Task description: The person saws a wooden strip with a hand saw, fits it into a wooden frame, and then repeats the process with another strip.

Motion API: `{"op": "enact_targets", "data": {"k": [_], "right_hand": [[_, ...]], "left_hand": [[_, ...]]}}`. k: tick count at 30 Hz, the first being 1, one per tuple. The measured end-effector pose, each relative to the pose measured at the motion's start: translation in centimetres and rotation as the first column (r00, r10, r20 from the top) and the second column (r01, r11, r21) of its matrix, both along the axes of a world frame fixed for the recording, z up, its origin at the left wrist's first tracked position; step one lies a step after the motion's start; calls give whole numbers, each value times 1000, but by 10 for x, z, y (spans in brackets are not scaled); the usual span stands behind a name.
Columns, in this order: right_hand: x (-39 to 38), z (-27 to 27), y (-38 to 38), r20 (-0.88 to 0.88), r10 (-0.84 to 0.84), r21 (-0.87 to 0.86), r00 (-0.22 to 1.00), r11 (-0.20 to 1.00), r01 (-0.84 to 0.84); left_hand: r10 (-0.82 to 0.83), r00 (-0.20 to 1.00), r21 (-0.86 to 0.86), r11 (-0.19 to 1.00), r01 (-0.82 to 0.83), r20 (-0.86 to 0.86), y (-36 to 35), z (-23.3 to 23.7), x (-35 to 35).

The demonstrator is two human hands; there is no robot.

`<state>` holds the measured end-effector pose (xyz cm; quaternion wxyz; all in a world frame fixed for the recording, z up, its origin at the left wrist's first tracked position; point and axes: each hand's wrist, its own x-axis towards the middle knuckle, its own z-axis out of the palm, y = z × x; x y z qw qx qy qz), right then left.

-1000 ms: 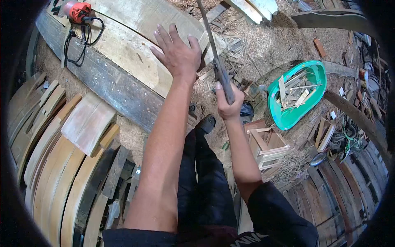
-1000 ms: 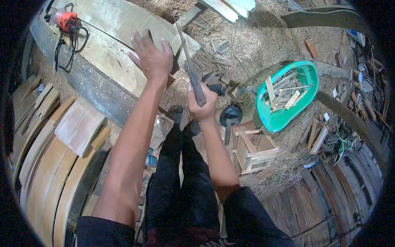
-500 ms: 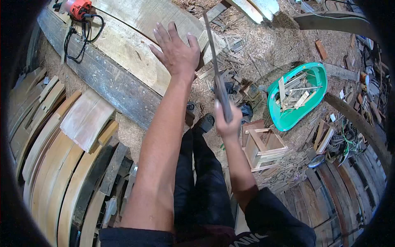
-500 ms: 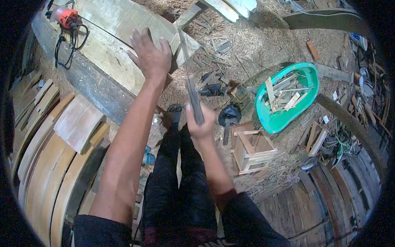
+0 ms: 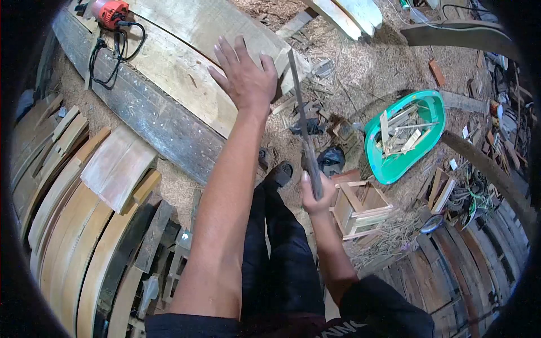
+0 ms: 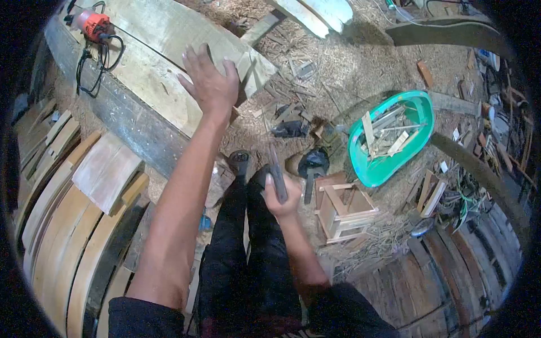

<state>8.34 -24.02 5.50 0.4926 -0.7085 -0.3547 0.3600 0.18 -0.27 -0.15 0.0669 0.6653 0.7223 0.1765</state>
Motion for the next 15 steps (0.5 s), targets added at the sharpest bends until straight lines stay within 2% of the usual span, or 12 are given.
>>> {"op": "enact_targets", "data": {"k": [2,4,7,10,12,15], "right_hand": [[1,-6,-7,-2,-12,-28,1000,1000,12],[9,-15,49,-18,15,-45,1000,999,-16],[10,-23,83,-82,19,-82,996,996,-26],[-1,-5,30,-32,13,-46,999,999,-15],[-4,-10,-9,-4,-25,-17,1000,1000,25],[1,-21,17,-1,-6,20,1000,1000,6]], "left_hand": [[-3,1000,-9,1000,3,11,-2,0,0],[-8,1000,-2,1000,8,13,2,3,1],[-9,1000,-8,1000,9,5,-3,1,0],[-10,1000,-10,1000,11,20,-5,-1,1],[-6,1000,-12,1000,6,13,-1,-1,0],[-10,1000,5,1000,10,10,-2,-1,0]]}}
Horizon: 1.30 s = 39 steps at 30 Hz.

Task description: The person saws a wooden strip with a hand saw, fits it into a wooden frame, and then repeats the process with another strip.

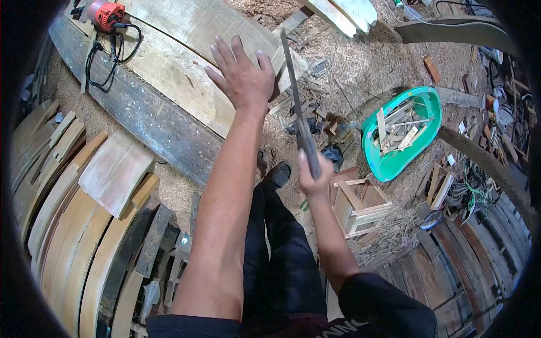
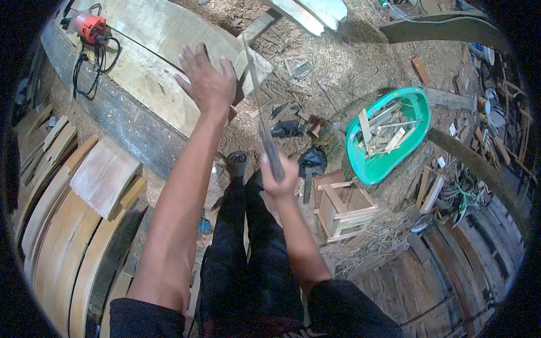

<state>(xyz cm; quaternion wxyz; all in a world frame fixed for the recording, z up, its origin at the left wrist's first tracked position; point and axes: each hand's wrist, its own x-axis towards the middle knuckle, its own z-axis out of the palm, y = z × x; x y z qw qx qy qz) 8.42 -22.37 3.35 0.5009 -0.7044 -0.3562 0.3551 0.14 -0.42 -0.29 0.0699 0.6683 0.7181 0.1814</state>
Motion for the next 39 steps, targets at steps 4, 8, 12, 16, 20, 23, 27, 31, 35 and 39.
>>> {"op": "enact_targets", "data": {"k": [4,8,12,16,20,23,27,31,35,39], "right_hand": [[11,-4,63,-146,-8,-80,989,997,-4],[0,8,-17,49,5,-14,999,1000,-5],[3,15,-4,-8,-5,-69,1000,998,4],[10,-1,54,-67,18,-69,998,997,-23],[-5,18,-16,-14,-11,-62,1000,998,10],[-1,17,-19,-45,-27,-115,999,993,21],[-2,6,-8,73,48,-96,996,995,-41],[-3,-1,-11,55,25,-132,998,991,-18],[-4,-2,-11,29,-18,-88,999,996,21],[-5,-3,-13,50,-30,-51,998,998,33]], "left_hand": [[4,1000,-3,1000,-4,-1,-1,2,0],[-2,1000,-12,1000,2,-3,-5,0,0],[-1,1000,8,1000,1,-5,0,0,0],[2,1000,-4,1000,-2,-4,-1,2,0],[4,1000,-38,999,-5,-17,-3,0,0],[11,1000,-22,1000,-11,-13,6,3,0],[10,1000,-36,999,-11,-23,1,4,1],[3,1000,-26,1000,-3,2,0,1,1],[-24,997,2,1000,24,74,-1,1,-1],[-89,972,-30,995,98,219,-8,6,-4]]}}
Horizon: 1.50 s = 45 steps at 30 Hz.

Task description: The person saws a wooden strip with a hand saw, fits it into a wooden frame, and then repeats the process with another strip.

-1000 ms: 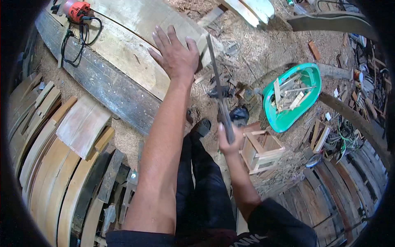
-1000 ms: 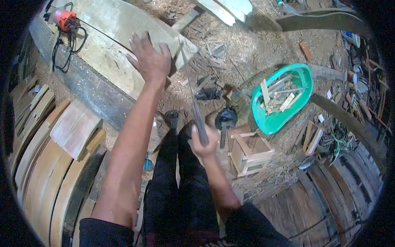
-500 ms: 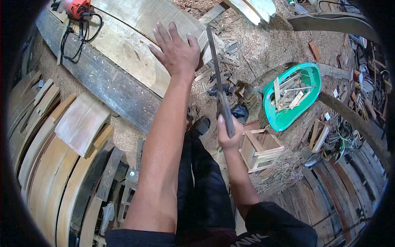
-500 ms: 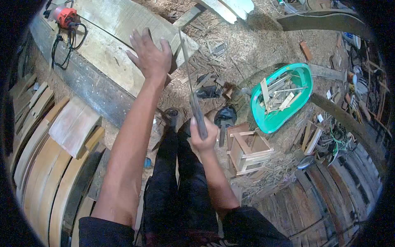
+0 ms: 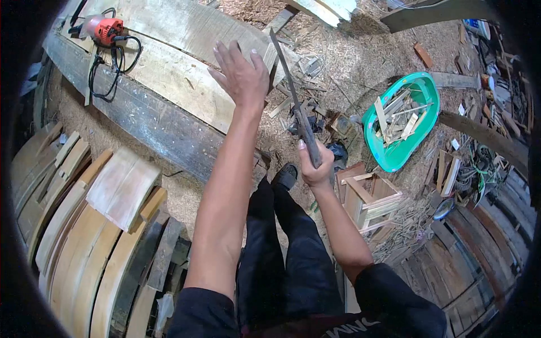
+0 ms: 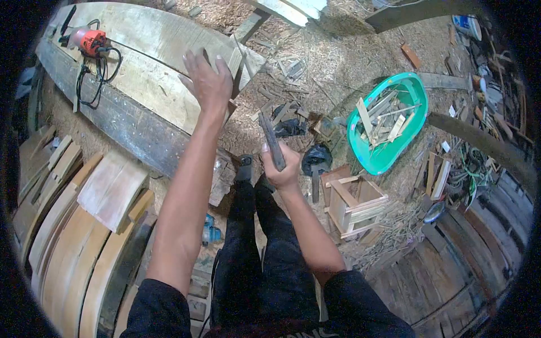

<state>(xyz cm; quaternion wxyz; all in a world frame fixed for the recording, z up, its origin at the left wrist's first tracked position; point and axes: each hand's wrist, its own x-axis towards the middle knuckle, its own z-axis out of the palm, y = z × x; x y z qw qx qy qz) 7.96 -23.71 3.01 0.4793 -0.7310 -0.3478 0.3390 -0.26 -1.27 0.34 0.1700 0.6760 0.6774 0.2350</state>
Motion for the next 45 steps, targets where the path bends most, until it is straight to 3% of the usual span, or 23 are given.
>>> {"op": "enact_targets", "data": {"k": [3,6,9,13,16,18,24,27,32,37,44,45], "right_hand": [[-2,12,-7,-25,-34,-41,999,999,33],[-1,16,-13,20,-22,-57,1000,998,23],[1,9,-9,-2,-19,-50,1000,999,19],[9,7,13,-117,-10,25,993,1000,13],[22,37,21,-124,10,-81,992,997,-20],[25,47,22,-70,40,-102,997,994,-47],[33,74,58,-30,28,-137,999,990,-31],[43,76,80,-103,29,-204,994,978,-50],[38,83,58,-75,51,-208,996,976,-65],[44,80,109,-111,33,-198,993,979,-54],[40,89,63,-61,100,-228,993,967,-111],[40,88,66,-68,47,-257,997,964,-63]], "left_hand": [[-89,993,-101,992,81,-82,-17,12,5],[-57,993,-41,998,53,-103,-15,4,13],[-80,993,-114,991,70,-90,-5,5,19],[-54,985,-120,992,35,-163,13,5,28],[-9,983,-122,992,-13,-183,16,4,30],[14,987,-107,994,-32,-159,15,3,29],[58,947,-94,991,-92,-316,19,-3,36],[47,952,-151,984,-97,-303,17,-1,35],[53,954,-160,981,-105,-296,15,4,40],[67,964,-177,977,-115,-259,14,5,38],[45,957,-171,980,-97,-288,15,5,40],[51,958,-166,981,-102,-284,16,5,40]]}}
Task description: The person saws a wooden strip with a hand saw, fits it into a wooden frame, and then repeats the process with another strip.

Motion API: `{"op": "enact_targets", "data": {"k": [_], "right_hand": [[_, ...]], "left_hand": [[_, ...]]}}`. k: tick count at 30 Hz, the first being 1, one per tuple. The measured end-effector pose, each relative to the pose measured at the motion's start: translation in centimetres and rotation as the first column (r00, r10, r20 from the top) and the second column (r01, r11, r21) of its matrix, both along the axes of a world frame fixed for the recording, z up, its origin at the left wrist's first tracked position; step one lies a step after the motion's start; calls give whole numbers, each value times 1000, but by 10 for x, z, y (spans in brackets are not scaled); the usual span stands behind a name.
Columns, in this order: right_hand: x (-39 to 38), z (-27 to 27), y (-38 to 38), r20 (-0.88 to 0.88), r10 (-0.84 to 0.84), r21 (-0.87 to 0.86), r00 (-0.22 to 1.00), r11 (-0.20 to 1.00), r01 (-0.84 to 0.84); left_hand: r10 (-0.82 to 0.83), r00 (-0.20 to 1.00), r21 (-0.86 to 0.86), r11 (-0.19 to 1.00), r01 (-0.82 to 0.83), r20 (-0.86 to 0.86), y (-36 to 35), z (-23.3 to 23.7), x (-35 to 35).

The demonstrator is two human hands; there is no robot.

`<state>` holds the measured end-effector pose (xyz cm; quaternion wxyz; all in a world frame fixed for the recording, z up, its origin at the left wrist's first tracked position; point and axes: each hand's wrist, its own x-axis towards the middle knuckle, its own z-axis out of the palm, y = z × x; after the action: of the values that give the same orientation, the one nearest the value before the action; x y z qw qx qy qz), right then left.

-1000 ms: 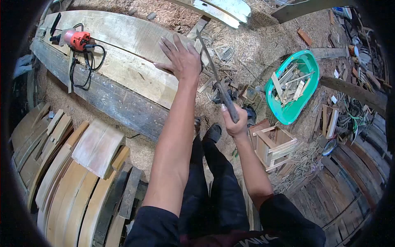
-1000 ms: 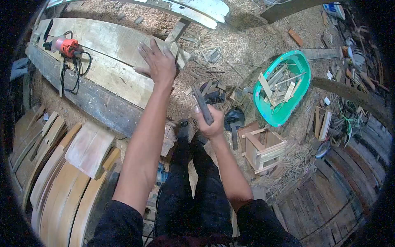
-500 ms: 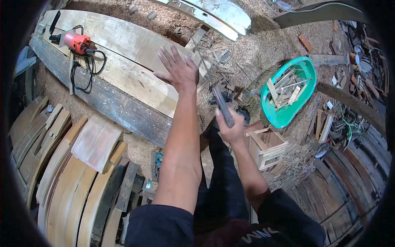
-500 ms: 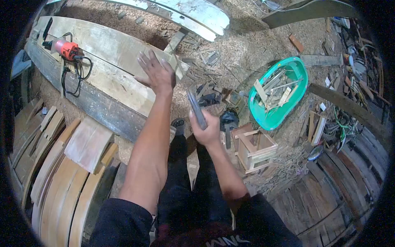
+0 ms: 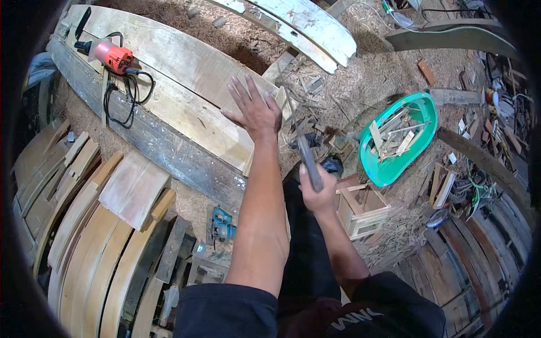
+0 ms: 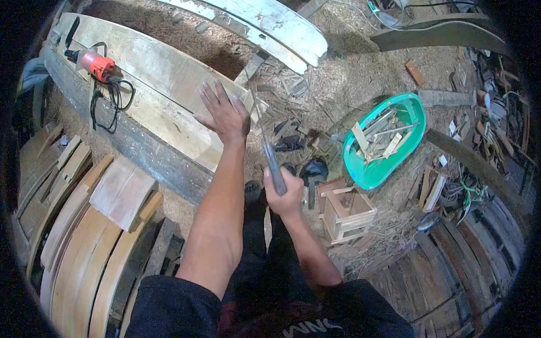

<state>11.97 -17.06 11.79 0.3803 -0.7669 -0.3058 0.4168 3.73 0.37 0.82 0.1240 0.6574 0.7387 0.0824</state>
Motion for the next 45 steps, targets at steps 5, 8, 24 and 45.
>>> {"op": "enact_targets", "data": {"k": [5,8,24,45], "right_hand": [[2,1,46,-34,-53,49,998,997,55],[-4,26,5,30,-23,56,999,998,21],[3,40,2,89,-8,51,996,999,3],[2,28,40,50,-24,40,998,999,22]], "left_hand": [[2,1000,-22,1000,-2,8,-1,3,1],[3,1000,-14,1000,-4,-6,-1,2,1],[8,998,-6,1000,-8,59,0,-1,-1],[11,999,-25,1000,-10,40,7,3,1]]}}
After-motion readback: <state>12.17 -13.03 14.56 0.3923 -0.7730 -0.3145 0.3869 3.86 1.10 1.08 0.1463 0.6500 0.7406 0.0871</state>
